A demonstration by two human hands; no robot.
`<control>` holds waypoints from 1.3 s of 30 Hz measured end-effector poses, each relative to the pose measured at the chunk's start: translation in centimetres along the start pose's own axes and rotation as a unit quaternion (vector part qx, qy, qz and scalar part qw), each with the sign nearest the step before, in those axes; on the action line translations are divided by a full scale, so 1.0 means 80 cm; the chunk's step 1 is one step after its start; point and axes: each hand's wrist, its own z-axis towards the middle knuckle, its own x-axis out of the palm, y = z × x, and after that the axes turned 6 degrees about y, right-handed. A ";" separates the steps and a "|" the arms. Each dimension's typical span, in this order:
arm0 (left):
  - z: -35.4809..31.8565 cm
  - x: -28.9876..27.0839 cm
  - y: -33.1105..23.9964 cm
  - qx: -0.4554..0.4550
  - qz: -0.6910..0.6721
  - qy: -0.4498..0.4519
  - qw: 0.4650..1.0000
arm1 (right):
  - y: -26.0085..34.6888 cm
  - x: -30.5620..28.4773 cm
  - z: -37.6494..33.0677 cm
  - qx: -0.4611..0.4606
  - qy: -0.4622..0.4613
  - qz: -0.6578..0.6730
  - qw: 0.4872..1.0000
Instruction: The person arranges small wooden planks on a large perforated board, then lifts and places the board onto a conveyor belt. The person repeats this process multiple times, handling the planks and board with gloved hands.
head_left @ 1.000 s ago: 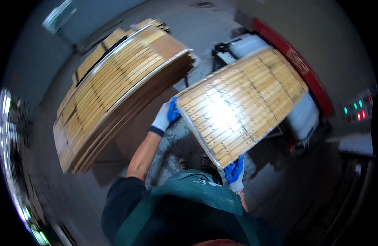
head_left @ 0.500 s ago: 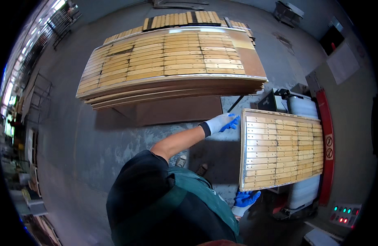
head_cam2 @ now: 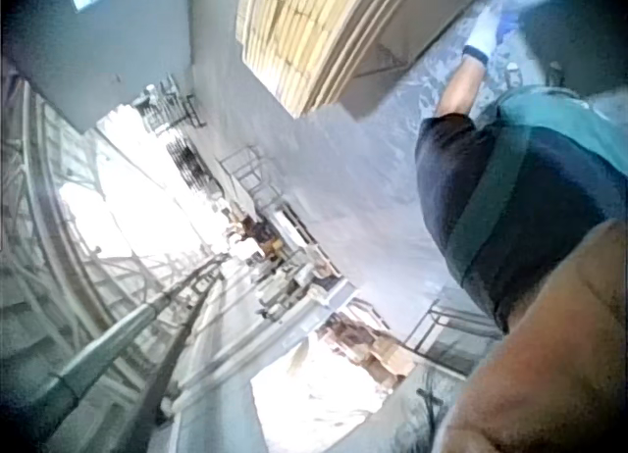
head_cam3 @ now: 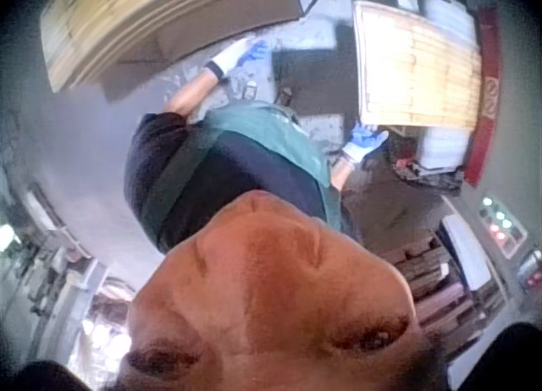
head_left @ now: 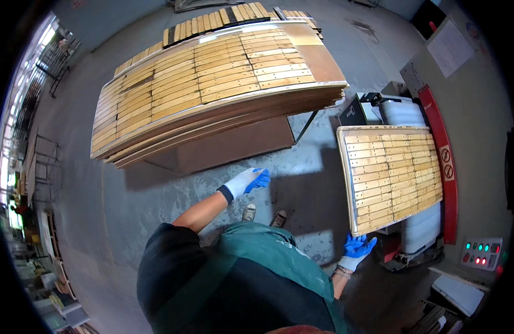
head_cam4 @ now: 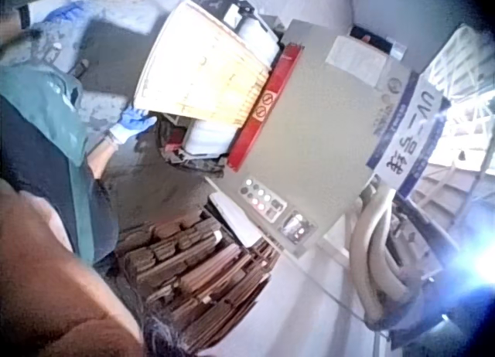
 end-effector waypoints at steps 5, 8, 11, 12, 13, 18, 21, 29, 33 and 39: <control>-0.052 -0.021 0.011 0.013 0.027 -0.015 0.999 | -0.010 0.028 0.008 -0.069 -0.184 -0.379 0.904; -0.077 -0.019 -0.009 0.046 0.033 -0.036 0.998 | -0.017 0.076 0.006 -0.106 -0.220 -0.177 0.953; -0.096 -0.010 -0.052 0.139 0.163 -0.035 0.976 | -0.017 0.125 0.017 -0.130 -0.258 -0.058 0.955; -0.098 -0.010 -0.075 0.155 0.235 -0.059 0.958 | -0.014 0.138 0.022 -0.124 -0.225 -0.051 0.965; -0.097 -0.011 -0.100 0.156 0.275 -0.069 0.946 | -0.010 0.147 0.029 -0.135 -0.269 -0.056 0.952; -0.121 -0.024 -0.201 0.275 0.256 -0.117 0.919 | 0.008 0.165 0.053 -0.114 -0.288 -0.093 0.946; -0.129 -0.044 -0.238 0.304 0.300 -0.179 0.886 | 0.016 0.165 0.057 -0.078 -0.231 -0.103 0.964; -0.129 -0.082 -0.259 0.363 0.353 -0.226 0.832 | 0.056 0.130 0.059 -0.060 -0.251 -0.179 0.949; -0.135 -0.092 -0.242 0.341 0.365 -0.243 0.832 | 0.083 0.098 0.051 -0.085 -0.301 -0.196 0.929; -0.136 -0.116 -0.238 0.303 0.477 -0.202 0.800 | 0.107 0.029 0.042 -0.153 -0.263 -0.249 0.920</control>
